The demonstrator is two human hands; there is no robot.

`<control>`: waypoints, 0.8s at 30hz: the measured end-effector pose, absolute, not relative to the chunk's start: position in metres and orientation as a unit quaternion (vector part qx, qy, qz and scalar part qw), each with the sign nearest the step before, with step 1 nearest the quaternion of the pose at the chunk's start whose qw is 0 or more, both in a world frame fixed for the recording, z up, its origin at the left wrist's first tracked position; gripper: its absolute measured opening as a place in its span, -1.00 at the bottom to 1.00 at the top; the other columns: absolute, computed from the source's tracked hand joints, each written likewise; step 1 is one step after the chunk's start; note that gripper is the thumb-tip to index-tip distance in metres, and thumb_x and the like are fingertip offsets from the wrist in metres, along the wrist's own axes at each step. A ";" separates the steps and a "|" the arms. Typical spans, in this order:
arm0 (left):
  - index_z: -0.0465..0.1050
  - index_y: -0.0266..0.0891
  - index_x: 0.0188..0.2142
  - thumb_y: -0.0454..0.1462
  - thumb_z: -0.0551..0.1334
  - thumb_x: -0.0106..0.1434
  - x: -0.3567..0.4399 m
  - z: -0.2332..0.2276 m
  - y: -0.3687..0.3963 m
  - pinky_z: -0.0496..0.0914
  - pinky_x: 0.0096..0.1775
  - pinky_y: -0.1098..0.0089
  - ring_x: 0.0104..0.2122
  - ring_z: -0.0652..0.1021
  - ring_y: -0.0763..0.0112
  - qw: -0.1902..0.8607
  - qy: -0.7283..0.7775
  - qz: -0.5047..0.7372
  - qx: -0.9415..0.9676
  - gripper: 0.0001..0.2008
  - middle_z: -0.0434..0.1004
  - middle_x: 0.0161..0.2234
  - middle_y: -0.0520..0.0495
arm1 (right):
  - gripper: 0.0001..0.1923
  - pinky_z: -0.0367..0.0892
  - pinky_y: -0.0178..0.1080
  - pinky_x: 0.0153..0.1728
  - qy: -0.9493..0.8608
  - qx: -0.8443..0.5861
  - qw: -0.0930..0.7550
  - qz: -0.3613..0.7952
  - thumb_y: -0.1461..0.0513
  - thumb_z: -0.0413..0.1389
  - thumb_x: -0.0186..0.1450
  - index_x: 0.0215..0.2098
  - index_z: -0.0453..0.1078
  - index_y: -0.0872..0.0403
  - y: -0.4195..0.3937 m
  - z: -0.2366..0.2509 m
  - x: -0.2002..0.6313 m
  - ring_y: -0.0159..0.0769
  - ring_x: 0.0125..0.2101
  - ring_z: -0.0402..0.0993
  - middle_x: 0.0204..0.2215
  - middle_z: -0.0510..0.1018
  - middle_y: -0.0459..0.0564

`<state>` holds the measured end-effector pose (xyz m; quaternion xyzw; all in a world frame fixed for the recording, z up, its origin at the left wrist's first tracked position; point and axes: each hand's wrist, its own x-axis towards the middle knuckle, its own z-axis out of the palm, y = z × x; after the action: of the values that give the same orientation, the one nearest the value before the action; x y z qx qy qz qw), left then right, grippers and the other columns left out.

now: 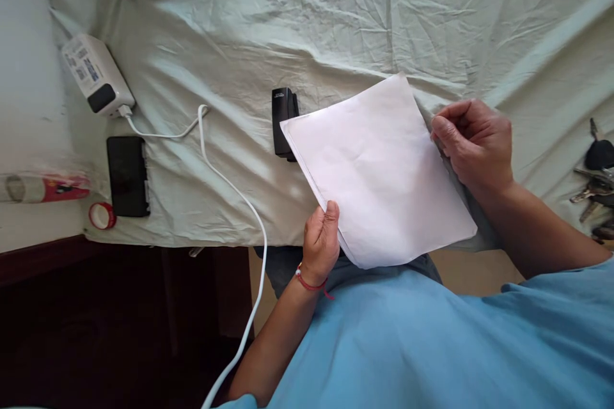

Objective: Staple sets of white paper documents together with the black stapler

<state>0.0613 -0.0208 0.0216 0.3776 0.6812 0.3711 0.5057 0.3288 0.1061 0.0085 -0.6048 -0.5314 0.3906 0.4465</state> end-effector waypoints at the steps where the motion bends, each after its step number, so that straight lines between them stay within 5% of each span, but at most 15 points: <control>1: 0.43 -0.16 -0.41 0.41 0.21 0.43 0.061 0.021 -0.021 0.35 -0.24 0.31 -0.35 0.39 0.32 0.504 0.682 0.371 0.379 -0.28 0.39 -0.44 0.02 | -0.93 0.14 -0.17 -0.47 -0.549 -0.616 0.434 0.362 0.22 0.33 0.40 -0.25 0.53 -0.02 0.106 0.008 0.330 -0.40 -0.55 0.28 -0.41 0.59 -0.10; 5: 0.45 -0.16 -0.40 0.41 0.21 0.43 0.062 0.021 -0.021 0.37 -0.21 0.31 -0.33 0.41 0.30 0.507 0.680 0.376 0.373 -0.29 0.40 -0.44 0.01 | -0.90 0.32 -0.13 -0.33 -0.638 -0.641 0.348 0.249 0.15 0.28 0.40 -0.15 0.56 -0.01 0.106 0.009 0.333 -0.30 -0.49 0.42 -0.30 0.70 -0.01; 10: 0.45 -0.16 -0.41 0.43 0.21 0.41 0.062 0.022 -0.020 0.35 -0.23 0.30 -0.35 0.38 0.31 0.508 0.681 0.373 0.372 -0.27 0.39 -0.44 0.01 | -0.80 0.46 -0.07 -0.22 -0.666 -0.649 0.279 0.242 0.02 0.23 0.48 -0.16 0.58 -0.07 0.105 0.011 0.336 -0.16 -0.42 0.57 -0.37 0.71 -0.03; 20: 0.36 -0.14 -0.46 0.42 0.22 0.42 0.060 0.017 -0.023 0.32 -0.29 0.31 -0.40 0.33 0.34 0.492 0.689 0.375 0.378 -0.28 0.31 -0.49 0.05 | -0.86 0.39 -0.08 -0.34 -0.664 -0.649 0.244 0.280 0.07 0.33 0.39 -0.28 0.61 -0.07 0.108 0.017 0.341 -0.16 -0.46 0.52 -0.51 0.63 -0.07; 24: 0.34 -0.14 -0.46 0.41 0.21 0.43 0.059 0.017 -0.024 0.38 -0.27 0.32 -0.39 0.39 0.34 0.503 0.683 0.372 0.376 -0.28 0.37 -0.49 0.04 | -0.89 0.45 -0.05 -0.26 -0.654 -0.650 0.268 0.278 0.08 0.34 0.38 -0.21 0.60 -0.08 0.108 0.016 0.340 -0.17 -0.43 0.50 -0.37 0.68 -0.03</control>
<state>0.0595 -0.0241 0.0167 0.3759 0.6832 0.3724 0.5032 0.3404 0.1078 0.0156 -0.6504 -0.6539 0.2781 0.2684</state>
